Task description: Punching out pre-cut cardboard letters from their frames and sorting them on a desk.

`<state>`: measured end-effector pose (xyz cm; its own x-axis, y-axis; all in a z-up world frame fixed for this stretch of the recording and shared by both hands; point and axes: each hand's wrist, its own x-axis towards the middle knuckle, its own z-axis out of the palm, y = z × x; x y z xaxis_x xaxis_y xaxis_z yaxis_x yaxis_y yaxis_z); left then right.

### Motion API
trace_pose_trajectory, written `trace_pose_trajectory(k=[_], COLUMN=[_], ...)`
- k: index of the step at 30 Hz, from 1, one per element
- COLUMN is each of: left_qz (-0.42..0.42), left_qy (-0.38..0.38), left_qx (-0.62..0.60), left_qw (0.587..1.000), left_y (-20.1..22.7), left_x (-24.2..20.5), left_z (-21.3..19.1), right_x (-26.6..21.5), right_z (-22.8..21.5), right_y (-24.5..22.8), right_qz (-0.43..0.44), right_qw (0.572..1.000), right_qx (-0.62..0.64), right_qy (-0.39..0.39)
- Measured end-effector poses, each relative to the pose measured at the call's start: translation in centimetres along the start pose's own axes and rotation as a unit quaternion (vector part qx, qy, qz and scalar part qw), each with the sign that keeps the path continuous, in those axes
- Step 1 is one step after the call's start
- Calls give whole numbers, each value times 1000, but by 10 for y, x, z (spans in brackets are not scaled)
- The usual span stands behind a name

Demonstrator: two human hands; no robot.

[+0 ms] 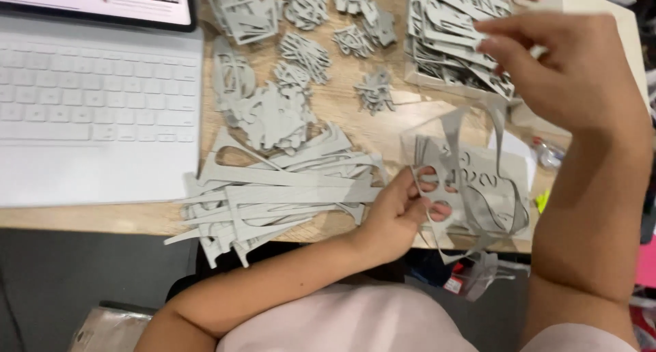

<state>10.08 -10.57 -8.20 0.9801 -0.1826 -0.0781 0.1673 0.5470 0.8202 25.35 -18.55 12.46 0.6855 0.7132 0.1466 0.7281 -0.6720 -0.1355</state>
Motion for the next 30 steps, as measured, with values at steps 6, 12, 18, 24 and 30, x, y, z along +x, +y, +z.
trace_pose_trajectory(k=[6,12,18,24,30], left_qz=[55,24,10,101,90], left_qy=[-13,12,38,4,-24], left_qx=[-74,-46,-8,-56,9], left_qw=[996,999,999,993,996], left_y=[-11,3,6,-8,16], left_x=[3,-1,-2,1,-9], left_z=[-3,-5,-6,-11,-3], right_x=[-85,-117,-106,-100,-68], right_z=[20,44,44,21,-40], right_y=[56,79,73,48,71], right_qz=[272,168,137,169,117], right_qw=[946,937,924,934,967], right_qx=[153,284,326,306,223], right_qy=[-88,-113,-148,-70,-32])
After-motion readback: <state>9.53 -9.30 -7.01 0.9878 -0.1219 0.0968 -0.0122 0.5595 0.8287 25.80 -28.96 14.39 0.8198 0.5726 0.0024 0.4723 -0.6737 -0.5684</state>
